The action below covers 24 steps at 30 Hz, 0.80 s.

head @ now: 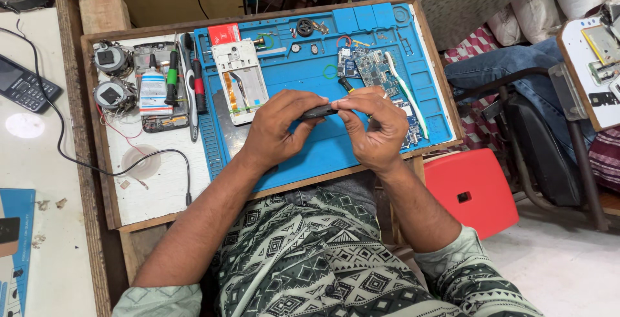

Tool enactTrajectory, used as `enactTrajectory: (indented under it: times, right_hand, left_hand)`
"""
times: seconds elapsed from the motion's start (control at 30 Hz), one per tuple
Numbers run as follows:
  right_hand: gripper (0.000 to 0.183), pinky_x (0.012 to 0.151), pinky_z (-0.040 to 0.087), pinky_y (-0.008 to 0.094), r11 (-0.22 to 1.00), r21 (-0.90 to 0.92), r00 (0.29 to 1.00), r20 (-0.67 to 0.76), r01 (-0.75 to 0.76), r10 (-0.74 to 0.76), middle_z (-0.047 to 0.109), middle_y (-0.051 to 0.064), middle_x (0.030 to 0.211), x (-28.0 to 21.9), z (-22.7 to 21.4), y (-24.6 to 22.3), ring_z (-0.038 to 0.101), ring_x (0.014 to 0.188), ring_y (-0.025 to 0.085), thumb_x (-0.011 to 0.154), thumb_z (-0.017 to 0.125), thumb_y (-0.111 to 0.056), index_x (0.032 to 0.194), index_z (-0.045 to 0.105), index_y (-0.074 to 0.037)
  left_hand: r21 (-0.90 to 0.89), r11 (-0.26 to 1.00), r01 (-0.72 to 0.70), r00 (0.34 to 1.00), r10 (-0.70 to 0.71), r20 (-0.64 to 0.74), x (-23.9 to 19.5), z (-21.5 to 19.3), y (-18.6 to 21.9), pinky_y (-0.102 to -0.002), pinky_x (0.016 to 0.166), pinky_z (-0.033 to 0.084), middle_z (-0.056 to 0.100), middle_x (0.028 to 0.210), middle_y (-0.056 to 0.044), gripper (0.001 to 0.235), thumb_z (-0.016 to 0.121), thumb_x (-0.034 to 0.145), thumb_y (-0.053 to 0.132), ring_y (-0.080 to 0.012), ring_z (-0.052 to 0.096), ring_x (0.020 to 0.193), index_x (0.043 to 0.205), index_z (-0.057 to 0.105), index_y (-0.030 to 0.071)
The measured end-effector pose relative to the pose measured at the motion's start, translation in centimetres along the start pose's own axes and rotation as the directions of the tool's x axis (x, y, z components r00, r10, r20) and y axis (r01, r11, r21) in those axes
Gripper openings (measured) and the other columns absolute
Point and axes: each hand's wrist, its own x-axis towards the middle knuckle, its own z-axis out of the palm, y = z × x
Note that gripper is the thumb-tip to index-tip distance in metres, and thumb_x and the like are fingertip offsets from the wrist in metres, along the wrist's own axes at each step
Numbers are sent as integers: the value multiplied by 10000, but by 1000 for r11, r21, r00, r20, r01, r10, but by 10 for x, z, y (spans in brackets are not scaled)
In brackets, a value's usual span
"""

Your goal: The person disassembles a white smartphone, removes the battery, and places it on the workbench. They then pick up a black smartphone, remove its back cover, and set it aside. Finally, they use a screwdriver to remove screws from the black phone's internal frame.

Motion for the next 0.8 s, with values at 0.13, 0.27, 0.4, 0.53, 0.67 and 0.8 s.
enactTrajectory:
  times: [0.13, 0.27, 0.4, 0.53, 0.67, 0.8]
  right_hand:
    - [130, 877, 559, 311, 986, -123, 994, 28, 110, -107, 756, 75, 996, 5, -3, -6, 708, 956, 212, 949, 781, -8, 1054, 713, -41]
    - [152, 830, 527, 336, 963, -205, 983, 84, 176, -162, 732, 73, 957, 12, -8, -12, 678, 902, 226, 926, 794, 15, 1030, 710, -57]
    - [158, 809, 508, 345, 978, -162, 988, 102, 132, -116, 715, 74, 935, 8, -9, -9, 669, 885, 225, 916, 791, 29, 1004, 702, -68]
    - [154, 807, 504, 335, 990, -95, 992, 70, 109, -102, 700, 84, 911, 5, -4, -3, 667, 872, 221, 892, 750, 59, 989, 708, -53]
    - [133, 800, 511, 312, 999, 20, 999, 3, 49, -49, 690, 77, 913, 8, 3, -7, 658, 875, 210, 901, 732, 62, 969, 702, -48]
    - [113, 821, 514, 307, 996, 77, 999, -12, 51, -50, 704, 63, 926, 3, 5, -3, 665, 890, 205, 915, 745, 37, 959, 694, -53]
  left_hand:
    - [-8, 1000, -4, 1000, 4, 8, 0, 0, 2, -353, 861, 573, 723, 1151, -94, 383, 774, 844, -14, -260, 706, 1002, 1210, 684, 55]
    - [27, 999, -17, 999, 16, 40, 2, -3, 4, -363, 869, 574, 720, 1152, -97, 401, 771, 823, -5, -270, 702, 1011, 1211, 693, 64]
    - [34, 999, -20, 999, 18, 51, -1, -2, 2, -370, 874, 573, 722, 1153, -96, 400, 769, 821, 8, -273, 703, 1025, 1209, 694, 68]
    - [40, 999, -28, 998, 26, 54, -2, -3, 2, -386, 870, 565, 726, 1144, -105, 391, 749, 812, 4, -291, 695, 1014, 1194, 689, 61]
    - [48, 999, -15, 999, 14, 31, 3, -6, 11, -375, 831, 559, 731, 1109, -95, 340, 781, 839, 44, -289, 698, 984, 1168, 698, 67]
    - [33, 999, 0, 1000, -1, 30, 2, -5, 14, -359, 812, 567, 738, 1090, -84, 319, 780, 833, 41, -275, 703, 949, 1143, 710, 71]
